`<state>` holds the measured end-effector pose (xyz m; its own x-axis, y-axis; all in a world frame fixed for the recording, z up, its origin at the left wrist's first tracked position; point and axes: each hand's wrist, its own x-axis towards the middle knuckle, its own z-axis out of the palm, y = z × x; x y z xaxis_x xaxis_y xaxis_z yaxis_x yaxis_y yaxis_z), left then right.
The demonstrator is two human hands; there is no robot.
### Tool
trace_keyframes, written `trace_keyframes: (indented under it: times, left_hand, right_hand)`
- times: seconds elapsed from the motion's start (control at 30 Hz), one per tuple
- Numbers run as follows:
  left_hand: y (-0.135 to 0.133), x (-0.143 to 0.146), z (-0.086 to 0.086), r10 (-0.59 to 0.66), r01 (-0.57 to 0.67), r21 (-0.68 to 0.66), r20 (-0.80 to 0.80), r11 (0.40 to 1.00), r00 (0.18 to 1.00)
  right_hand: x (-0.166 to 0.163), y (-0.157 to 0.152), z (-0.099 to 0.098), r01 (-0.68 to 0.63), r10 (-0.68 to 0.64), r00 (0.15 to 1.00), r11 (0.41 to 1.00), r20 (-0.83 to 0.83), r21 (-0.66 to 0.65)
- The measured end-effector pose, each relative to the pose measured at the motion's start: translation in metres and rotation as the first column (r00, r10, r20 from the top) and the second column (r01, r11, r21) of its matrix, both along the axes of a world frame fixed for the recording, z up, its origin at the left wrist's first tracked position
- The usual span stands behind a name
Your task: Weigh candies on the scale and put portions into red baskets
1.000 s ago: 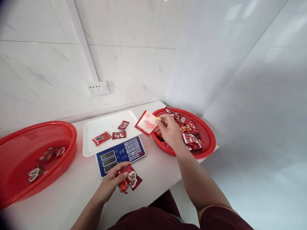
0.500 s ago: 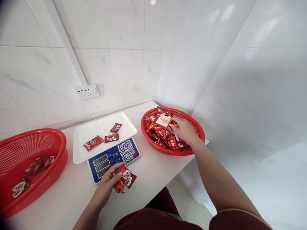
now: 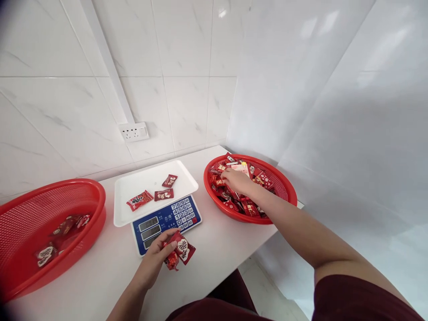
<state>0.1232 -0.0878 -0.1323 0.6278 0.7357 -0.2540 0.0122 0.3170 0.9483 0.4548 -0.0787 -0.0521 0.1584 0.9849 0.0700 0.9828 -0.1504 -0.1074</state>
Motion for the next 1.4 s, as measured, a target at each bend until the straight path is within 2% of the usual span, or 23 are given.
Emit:
trace_keyframes:
  times: [0.23,0.33,0.5,0.57,0.67,0.77,0.93,1.07,1.27,1.33,1.4]
  left_hand:
    - [0.000,0.000,-0.002,-0.025,0.025,-0.008,0.021,1.000,0.999]
    - [-0.001,0.001,-0.002,-0.031,0.031,-0.003,0.014,1.000,0.999]
    - [-0.003,0.002,-0.001,-0.044,0.044,0.005,0.004,0.999,0.999]
    - [-0.003,0.002,-0.002,-0.040,0.039,0.011,0.017,0.999,0.999]
    - [-0.004,0.003,-0.004,-0.029,0.029,-0.004,0.051,1.000,0.998]
    - [-0.006,0.004,-0.005,-0.039,0.041,-0.029,0.054,0.999,0.998]
    - [-0.009,0.005,-0.005,-0.051,0.052,-0.025,0.043,0.998,0.998]
    - [-0.008,0.004,-0.004,-0.039,0.040,-0.021,0.045,0.999,0.998]
    - [-0.006,0.002,-0.006,-0.055,0.055,-0.001,0.062,0.998,0.997]
    - [-0.007,0.002,-0.007,-0.064,0.064,0.002,0.059,0.998,0.996]
    - [-0.007,0.002,-0.007,-0.077,0.076,0.011,0.059,0.997,0.995]
  right_hand:
    - [0.008,-0.002,0.007,0.039,-0.038,0.998,0.999,-0.054,0.022]
    - [0.002,0.000,0.002,0.025,-0.027,0.997,0.999,-0.078,-0.030]
    - [-0.013,0.004,-0.003,0.055,-0.057,0.998,0.993,-0.009,-0.105]
    - [-0.014,0.005,0.002,0.062,-0.063,0.998,0.995,-0.010,-0.080]
    - [-0.020,0.008,0.015,0.062,-0.056,0.994,0.995,-0.091,0.072]
    - [-0.046,0.019,0.025,-0.011,0.057,0.964,0.984,-0.261,0.176]
    - [-0.113,0.057,0.026,-0.207,0.238,0.885,0.971,-0.400,0.121]
    - [-0.149,0.091,0.021,-0.312,0.309,0.796,0.946,-0.520,0.083]
    - [-0.168,0.113,0.025,-0.243,0.212,0.737,0.969,-0.642,0.042]
    - [-0.168,0.107,0.027,-0.242,0.243,0.732,0.966,-0.636,0.090]
    - [-0.166,0.089,0.026,-0.230,0.315,0.722,0.949,-0.616,0.215]
